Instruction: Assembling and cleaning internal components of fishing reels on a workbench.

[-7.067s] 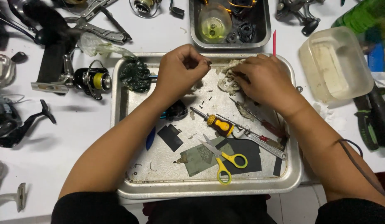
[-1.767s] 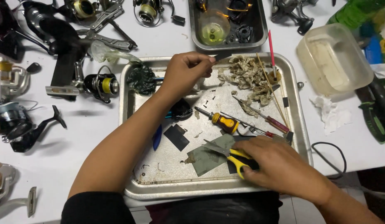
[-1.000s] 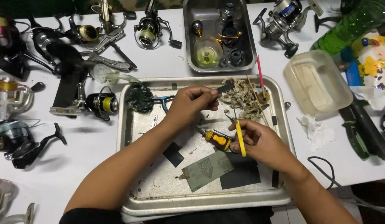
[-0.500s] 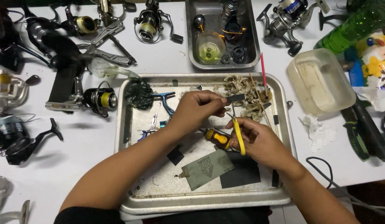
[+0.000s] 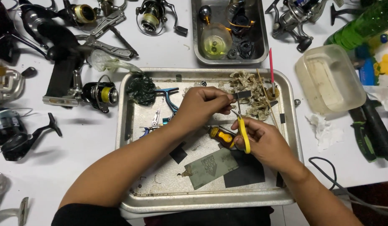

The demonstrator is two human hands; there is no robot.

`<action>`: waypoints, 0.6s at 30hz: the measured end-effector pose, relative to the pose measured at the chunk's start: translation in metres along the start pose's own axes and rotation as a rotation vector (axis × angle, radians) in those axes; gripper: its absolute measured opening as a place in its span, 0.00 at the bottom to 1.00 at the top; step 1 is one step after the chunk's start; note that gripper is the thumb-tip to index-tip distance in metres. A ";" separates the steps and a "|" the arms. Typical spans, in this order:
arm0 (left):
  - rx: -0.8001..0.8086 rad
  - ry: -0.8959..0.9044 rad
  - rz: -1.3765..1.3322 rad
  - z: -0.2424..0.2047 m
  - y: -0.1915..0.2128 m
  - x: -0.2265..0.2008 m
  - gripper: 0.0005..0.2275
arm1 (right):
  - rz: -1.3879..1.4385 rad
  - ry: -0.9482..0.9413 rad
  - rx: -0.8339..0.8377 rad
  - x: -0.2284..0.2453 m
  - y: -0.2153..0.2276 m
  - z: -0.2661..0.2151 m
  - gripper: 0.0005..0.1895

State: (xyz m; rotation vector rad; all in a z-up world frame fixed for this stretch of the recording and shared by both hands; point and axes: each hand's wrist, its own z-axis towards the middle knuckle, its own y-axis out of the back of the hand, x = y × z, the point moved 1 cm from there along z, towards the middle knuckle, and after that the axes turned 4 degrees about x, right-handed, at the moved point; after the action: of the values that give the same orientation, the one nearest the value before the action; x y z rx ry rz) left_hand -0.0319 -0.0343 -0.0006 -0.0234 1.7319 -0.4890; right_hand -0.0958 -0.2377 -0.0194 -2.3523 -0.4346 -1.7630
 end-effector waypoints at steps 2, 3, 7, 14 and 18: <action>0.000 0.007 -0.011 0.001 0.000 0.002 0.07 | -0.002 0.000 -0.012 0.005 -0.004 -0.002 0.20; 0.001 0.014 -0.021 0.001 0.000 0.003 0.07 | -0.005 0.002 -0.025 0.008 -0.006 -0.004 0.20; 0.007 0.018 -0.001 0.001 0.001 0.002 0.07 | 0.019 0.004 -0.033 0.003 -0.005 -0.003 0.21; 0.002 0.033 -0.017 0.002 0.000 0.004 0.07 | 0.019 -0.009 -0.049 -0.002 -0.005 -0.003 0.19; -0.005 0.052 -0.024 0.004 0.000 0.007 0.07 | 0.032 -0.009 -0.059 0.002 -0.007 -0.004 0.19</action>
State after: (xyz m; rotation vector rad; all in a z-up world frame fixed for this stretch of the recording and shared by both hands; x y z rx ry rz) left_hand -0.0296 -0.0374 -0.0074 -0.0354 1.7853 -0.5069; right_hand -0.1010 -0.2317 -0.0170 -2.3939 -0.3486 -1.7754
